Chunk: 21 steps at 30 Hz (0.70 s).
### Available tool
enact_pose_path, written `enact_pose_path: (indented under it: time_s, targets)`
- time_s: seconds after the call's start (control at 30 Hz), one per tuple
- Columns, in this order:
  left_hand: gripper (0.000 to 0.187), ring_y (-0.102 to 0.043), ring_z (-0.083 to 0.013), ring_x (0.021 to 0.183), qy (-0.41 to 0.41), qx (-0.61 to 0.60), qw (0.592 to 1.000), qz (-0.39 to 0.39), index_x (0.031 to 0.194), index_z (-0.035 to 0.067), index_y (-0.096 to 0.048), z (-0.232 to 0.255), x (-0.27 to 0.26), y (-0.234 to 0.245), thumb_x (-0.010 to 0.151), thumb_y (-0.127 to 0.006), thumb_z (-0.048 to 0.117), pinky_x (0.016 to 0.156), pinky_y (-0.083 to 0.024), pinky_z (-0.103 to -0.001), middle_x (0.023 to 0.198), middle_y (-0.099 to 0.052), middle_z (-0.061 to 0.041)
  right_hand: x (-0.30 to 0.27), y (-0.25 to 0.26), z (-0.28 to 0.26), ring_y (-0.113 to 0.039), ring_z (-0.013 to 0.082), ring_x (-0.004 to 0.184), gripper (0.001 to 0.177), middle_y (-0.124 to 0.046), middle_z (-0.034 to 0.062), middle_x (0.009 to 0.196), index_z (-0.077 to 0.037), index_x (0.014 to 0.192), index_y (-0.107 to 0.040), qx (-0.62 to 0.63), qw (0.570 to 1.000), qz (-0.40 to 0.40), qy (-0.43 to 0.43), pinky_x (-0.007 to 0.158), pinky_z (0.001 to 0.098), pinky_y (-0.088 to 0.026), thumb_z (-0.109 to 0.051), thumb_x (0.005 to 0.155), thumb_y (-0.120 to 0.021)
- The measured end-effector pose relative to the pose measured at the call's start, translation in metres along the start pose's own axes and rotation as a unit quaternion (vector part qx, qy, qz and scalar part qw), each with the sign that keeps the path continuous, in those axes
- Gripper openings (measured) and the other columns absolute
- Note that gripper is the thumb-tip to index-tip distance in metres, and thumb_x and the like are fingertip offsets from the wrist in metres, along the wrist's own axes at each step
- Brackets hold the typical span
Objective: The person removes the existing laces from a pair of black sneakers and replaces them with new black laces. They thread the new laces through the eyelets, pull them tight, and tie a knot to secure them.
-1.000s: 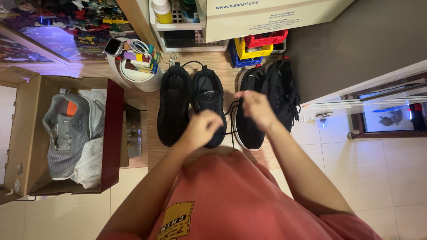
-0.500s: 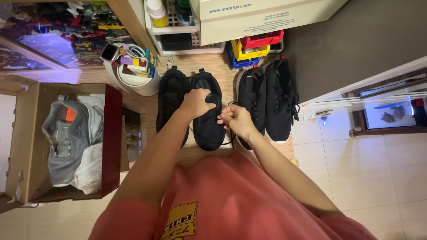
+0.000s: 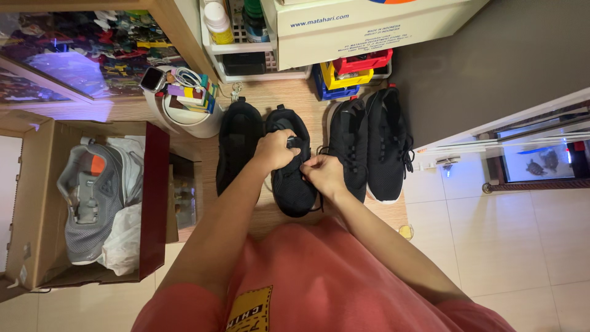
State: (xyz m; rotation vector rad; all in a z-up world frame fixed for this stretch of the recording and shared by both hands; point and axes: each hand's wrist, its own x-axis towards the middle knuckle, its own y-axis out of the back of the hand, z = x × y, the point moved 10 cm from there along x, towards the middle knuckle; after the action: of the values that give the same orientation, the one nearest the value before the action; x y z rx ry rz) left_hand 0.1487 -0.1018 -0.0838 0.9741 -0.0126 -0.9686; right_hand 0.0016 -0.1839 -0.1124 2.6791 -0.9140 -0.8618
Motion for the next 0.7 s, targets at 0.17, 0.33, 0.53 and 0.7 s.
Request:
enact_pose_path:
  time_s: [0.17,0.33,0.53,0.7]
  targets:
    - [0.044,-0.071,-0.0293,0.108,0.015,-0.008,1.0,-0.008,0.124,0.019,-0.071,-0.004,-0.002,-0.003,0.083,-0.08,0.032,0.097,-0.053,-0.039,0.113,-0.075,-0.012,-0.002,0.001,0.002,-0.072,0.0094,0.064,0.008,-0.076,0.0053,0.073,-0.001,0.084,-0.076,0.007,1.0,0.004,0.001,0.062,0.024,-0.058,-0.008,0.082,-0.078]
    - [0.045,-0.071,-0.0298,0.108,0.013,-0.009,1.0,-0.01,0.124,0.019,-0.071,-0.005,-0.002,-0.004,0.082,-0.08,0.032,0.096,-0.053,-0.039,0.113,-0.075,-0.012,-0.001,0.002,-0.003,-0.07,0.0107,0.063,0.009,-0.076,0.0063,0.073,0.0,0.085,-0.077,0.009,1.0,0.011,0.008,0.062,0.0256,-0.057,-0.008,0.082,-0.079]
    - [0.046,-0.07,-0.0296,0.109,0.008,-0.016,1.0,-0.012,0.125,0.018,-0.071,-0.003,-0.002,-0.003,0.082,-0.08,0.033,0.097,-0.052,-0.039,0.113,-0.075,-0.012,0.002,0.003,-0.009,-0.072,0.0098,0.067,0.008,-0.077,0.006,0.076,-0.001,0.087,-0.077,-0.004,0.999,0.017,0.028,0.066,0.0247,-0.058,-0.008,0.084,-0.078]
    - [0.043,-0.071,-0.0289,0.109,0.028,-0.016,0.999,-0.028,0.123,0.019,-0.072,-0.005,-0.002,-0.004,0.083,-0.079,0.033,0.097,-0.053,-0.039,0.112,-0.076,-0.011,0.003,0.003,-0.014,-0.072,0.0092,0.067,0.011,-0.077,0.0052,0.077,-0.002,0.089,-0.074,-0.036,0.997,0.025,0.066,0.066,0.0253,-0.058,-0.01,0.084,-0.08]
